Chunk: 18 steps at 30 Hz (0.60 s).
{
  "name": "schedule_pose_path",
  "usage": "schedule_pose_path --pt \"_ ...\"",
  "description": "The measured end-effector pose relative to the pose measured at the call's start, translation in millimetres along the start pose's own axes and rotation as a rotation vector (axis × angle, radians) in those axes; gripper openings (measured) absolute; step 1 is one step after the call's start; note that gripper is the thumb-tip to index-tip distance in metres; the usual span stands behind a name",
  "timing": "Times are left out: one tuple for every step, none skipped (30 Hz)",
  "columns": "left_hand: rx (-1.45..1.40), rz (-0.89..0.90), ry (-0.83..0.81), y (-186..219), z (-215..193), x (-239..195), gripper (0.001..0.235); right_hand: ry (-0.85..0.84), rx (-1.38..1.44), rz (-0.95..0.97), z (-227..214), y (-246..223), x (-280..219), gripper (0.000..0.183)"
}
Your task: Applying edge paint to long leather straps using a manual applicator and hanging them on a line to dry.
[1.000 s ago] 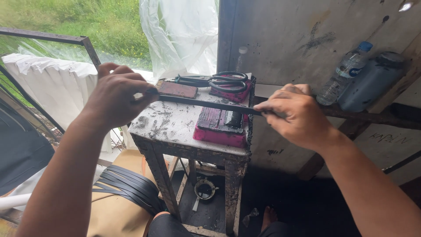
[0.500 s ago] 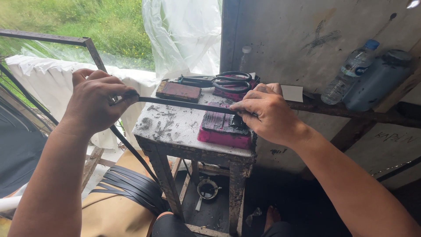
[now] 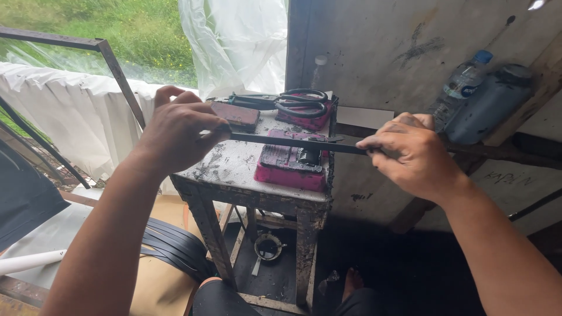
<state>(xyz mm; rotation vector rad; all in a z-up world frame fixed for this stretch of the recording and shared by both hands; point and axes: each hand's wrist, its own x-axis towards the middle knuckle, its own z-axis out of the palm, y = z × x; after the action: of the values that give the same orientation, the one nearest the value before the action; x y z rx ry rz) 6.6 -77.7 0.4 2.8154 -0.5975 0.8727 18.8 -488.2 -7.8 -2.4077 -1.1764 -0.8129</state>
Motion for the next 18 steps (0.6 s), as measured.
schedule_pose_path --pt "-0.020 0.102 0.011 4.0 -0.6 3.5 0.017 0.037 0.003 0.026 -1.0 4.9 -7.9 0.019" --pt "-0.040 0.203 0.023 8.2 -1.3 7.1 0.024 0.074 0.005 0.053 -2.2 9.9 -15.9 0.023" --pt "-0.041 0.204 0.024 14.5 0.0 10.6 0.024 0.073 0.003 0.053 -6.8 12.3 -21.7 0.023" --pt "-0.059 0.222 0.018 20.9 1.4 14.2 0.023 0.071 -0.020 0.080 -11.5 14.9 -27.6 0.022" --pt "-0.077 0.240 0.010 27.1 2.7 17.7 0.023 0.068 -0.043 0.108 -15.7 17.2 -33.7 0.021" --pt "-0.078 0.242 0.010 32.2 5.1 20.7 0.023 0.068 -0.044 0.110 -20.3 18.7 -39.4 0.021" --pt "-0.089 0.279 0.019 37.4 7.4 23.9 0.021 0.073 -0.058 0.133 -24.7 20.5 -45.2 0.021" --pt "-0.100 0.316 0.028 42.7 9.7 27.1 0.019 0.079 -0.073 0.156 -29.2 22.2 -51.0 0.021" --pt "-0.101 0.319 0.028 48.2 11.4 29.9 0.019 0.080 -0.074 0.159 -32.9 24.5 -56.8 0.021" --pt "-0.083 0.327 0.022 53.6 13.0 32.8 0.018 0.081 -0.091 0.184 -36.5 26.6 -62.6 0.021" --pt "-0.066 0.336 0.017 59.0 15.0 35.9 0.018 0.083 -0.110 0.209 -40.0 28.9 -68.5 0.021" --pt "-0.066 0.340 0.018 64.5 15.9 37.8 0.018 0.085 -0.112 0.212 -43.0 30.4 -73.1 0.021" --pt "-0.096 0.350 0.025 70.0 16.5 40.4 0.019 0.083 -0.120 0.233 -46.3 31.8 -77.6 0.021" --pt "-0.126 0.360 0.031 75.4 17.1 43.1 0.020 0.081 -0.128 0.253 -49.5 33.3 -82.1 0.022" --pt "-0.127 0.366 0.031 77.3 20.0 45.3 0.020 0.083 -0.130 0.258 -51.3 35.0 -85.8 0.022" --pt "-0.146 0.377 0.031 79.0 22.9 47.5 0.018 0.079 -0.125 0.274 -53.0 36.6 -89.5 0.021" --pt "-0.164 0.388 0.033 80.6 25.6 49.5 0.016 0.074 -0.120 0.289 -54.9 38.2 -92.7 0.020" --pt "-0.165 0.392 0.033 84.3 26.4 51.6 0.016 0.076 -0.123 0.293 -56.3 39.4 -95.6 0.020"
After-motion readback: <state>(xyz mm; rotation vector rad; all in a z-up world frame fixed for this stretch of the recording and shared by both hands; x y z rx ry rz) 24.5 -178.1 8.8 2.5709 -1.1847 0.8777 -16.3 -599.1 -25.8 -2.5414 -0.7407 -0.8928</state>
